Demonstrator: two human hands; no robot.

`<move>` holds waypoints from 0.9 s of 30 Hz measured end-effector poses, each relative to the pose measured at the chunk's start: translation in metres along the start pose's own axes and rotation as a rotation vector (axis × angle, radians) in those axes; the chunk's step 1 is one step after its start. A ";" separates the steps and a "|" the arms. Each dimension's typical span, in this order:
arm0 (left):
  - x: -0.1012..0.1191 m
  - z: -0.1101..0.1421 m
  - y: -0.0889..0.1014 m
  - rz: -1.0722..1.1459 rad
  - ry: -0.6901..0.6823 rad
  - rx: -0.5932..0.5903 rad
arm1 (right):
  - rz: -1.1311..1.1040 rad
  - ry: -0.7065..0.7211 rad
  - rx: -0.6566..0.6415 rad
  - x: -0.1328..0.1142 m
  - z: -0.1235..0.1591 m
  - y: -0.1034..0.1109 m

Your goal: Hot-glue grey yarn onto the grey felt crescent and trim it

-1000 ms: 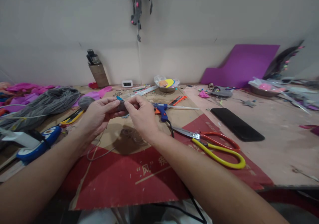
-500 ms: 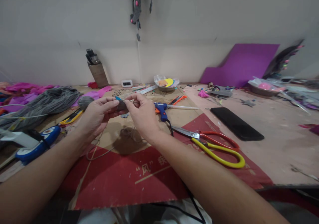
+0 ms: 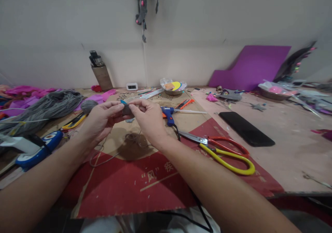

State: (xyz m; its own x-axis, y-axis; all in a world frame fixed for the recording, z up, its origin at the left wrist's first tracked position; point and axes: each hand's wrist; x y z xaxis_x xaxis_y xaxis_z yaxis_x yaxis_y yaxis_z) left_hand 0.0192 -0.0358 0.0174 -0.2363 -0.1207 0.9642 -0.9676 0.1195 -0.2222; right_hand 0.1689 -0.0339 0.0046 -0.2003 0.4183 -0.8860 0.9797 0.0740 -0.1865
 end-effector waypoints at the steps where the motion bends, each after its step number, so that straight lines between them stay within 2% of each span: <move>1: 0.000 0.000 0.000 -0.001 0.004 -0.002 | 0.009 -0.001 0.002 0.000 0.000 0.000; 8: 0.001 0.001 -0.001 -0.032 -0.001 0.001 | 0.027 -0.017 -0.025 -0.001 0.002 0.000; 15: -0.001 0.001 -0.002 -0.014 0.040 -0.052 | 0.073 -0.033 -0.033 0.000 0.001 0.000; 27: -0.004 0.000 -0.005 0.041 0.059 -0.053 | -0.065 -0.161 -0.103 0.001 0.002 0.001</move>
State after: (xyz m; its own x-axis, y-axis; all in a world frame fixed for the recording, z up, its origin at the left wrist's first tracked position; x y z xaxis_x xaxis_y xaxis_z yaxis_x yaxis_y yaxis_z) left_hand 0.0253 -0.0364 0.0148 -0.2683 -0.0565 0.9617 -0.9509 0.1756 -0.2550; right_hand 0.1699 -0.0351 0.0029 -0.2541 0.2598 -0.9316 0.9591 0.1921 -0.2080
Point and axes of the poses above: each hand's wrist, its own z-axis away from the middle knuckle, its own y-axis out of the back of the hand, x = y × z, and after that the axes turned 2 degrees about -z, right-handed
